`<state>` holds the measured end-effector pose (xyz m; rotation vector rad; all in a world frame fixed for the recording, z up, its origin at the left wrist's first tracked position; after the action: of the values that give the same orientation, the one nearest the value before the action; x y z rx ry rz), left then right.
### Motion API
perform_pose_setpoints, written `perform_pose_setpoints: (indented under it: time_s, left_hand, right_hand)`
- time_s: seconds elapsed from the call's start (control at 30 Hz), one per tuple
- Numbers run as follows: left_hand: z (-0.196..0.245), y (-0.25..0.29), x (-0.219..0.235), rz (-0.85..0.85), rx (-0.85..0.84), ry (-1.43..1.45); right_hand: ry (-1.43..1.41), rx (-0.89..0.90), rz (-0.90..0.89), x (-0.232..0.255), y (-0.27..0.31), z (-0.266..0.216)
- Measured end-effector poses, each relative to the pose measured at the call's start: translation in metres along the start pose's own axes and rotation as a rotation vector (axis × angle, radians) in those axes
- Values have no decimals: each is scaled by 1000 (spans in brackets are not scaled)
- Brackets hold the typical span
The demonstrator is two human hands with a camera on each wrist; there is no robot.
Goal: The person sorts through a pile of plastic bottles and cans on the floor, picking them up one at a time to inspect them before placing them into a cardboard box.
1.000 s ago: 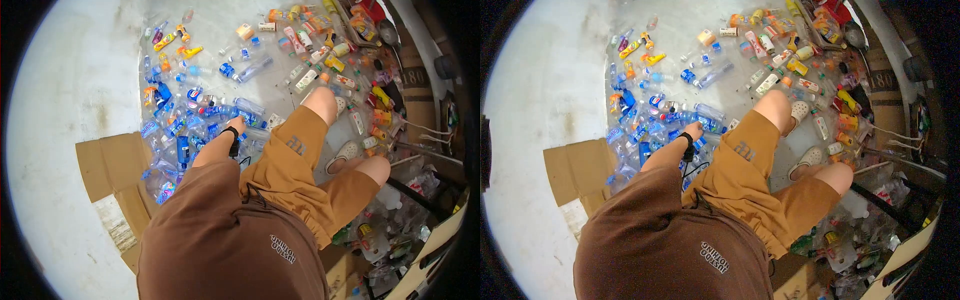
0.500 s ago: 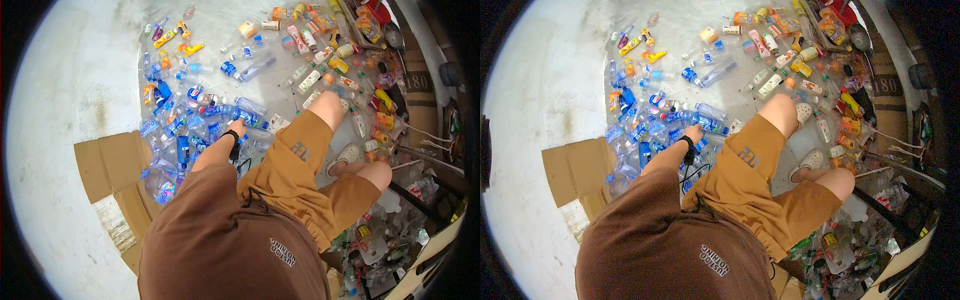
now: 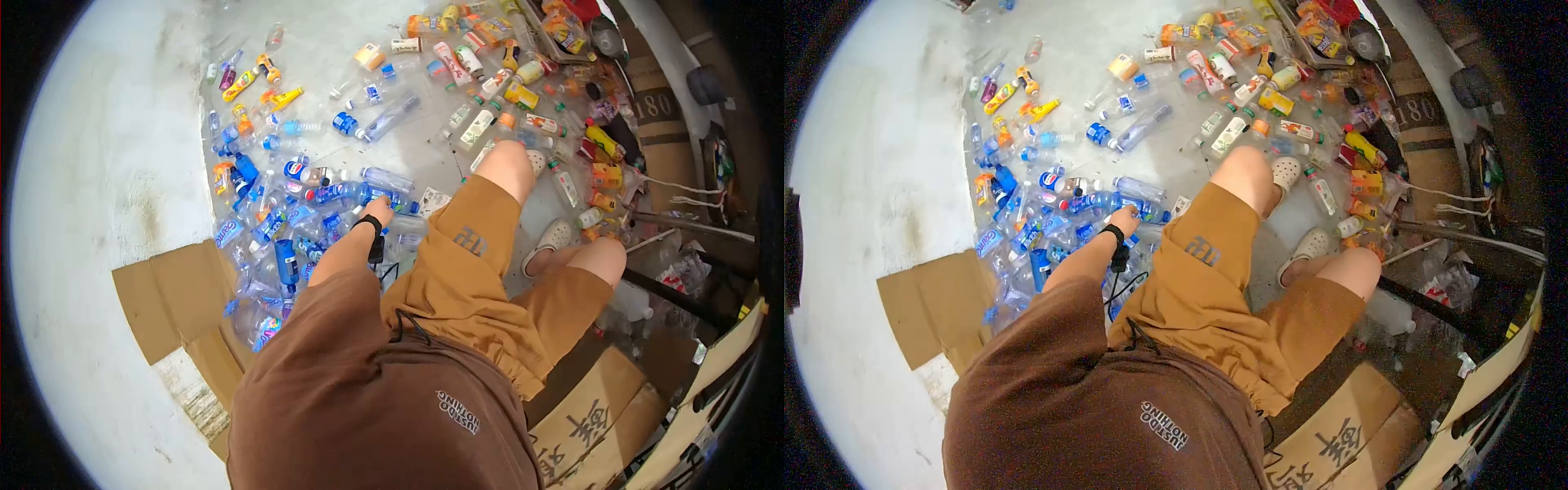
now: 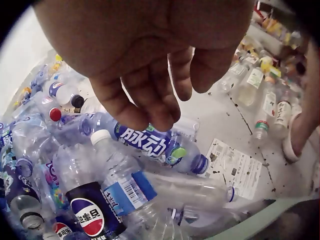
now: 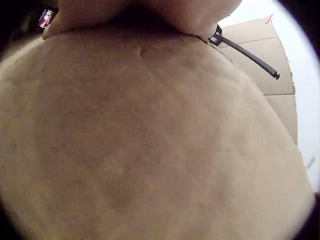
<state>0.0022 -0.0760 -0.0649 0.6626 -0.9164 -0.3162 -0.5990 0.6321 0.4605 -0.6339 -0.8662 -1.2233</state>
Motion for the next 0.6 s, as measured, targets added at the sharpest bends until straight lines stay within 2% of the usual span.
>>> perform_pose_setpoints:
  time_s: [0.1,0.2,0.23,0.3,0.33,0.37,0.43,0.47,0.53,0.6]
  left_hand:
    - [5,-3,-1,9,-95,-9]
    - [5,2,9,13,-63,47]
    - [0,1,11,25,-69,48]
    - [-3,9,15,31,-55,43]
    - [-5,9,21,46,-39,40]
    - [-17,0,17,72,-59,-19]
    - [-11,10,15,60,-88,8]
    - [-10,13,12,53,-90,-1]
    - [-6,20,12,54,-138,14]
    - [-1,25,17,41,-136,18]
  right_hand:
    - [-151,-1,91,-21,-35,-8]
    - [-374,-7,231,-30,-56,-9]
    - [-393,3,268,-18,-58,-30]
    - [-208,-19,292,66,-25,-114]
    - [-160,-8,263,89,-15,-147]
    - [-220,68,140,56,-14,-171]
    - [-349,193,-126,-11,-6,-219]
    - [-277,307,-159,-30,4,-240]
    - [-193,275,-248,-69,14,-267]
    - [-307,360,-367,-73,30,-313]
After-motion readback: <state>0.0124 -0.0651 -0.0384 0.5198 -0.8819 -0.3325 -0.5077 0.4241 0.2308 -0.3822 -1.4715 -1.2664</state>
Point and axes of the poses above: each hand's wrist, its own y-axis away from the middle knuckle, its own x-axis out of the back of the hand, z = x × y, the point moved 10 cm from there along -y, towards the middle knuckle, and after that the axes turned 11 degrees about y, right-handed, at the moved point
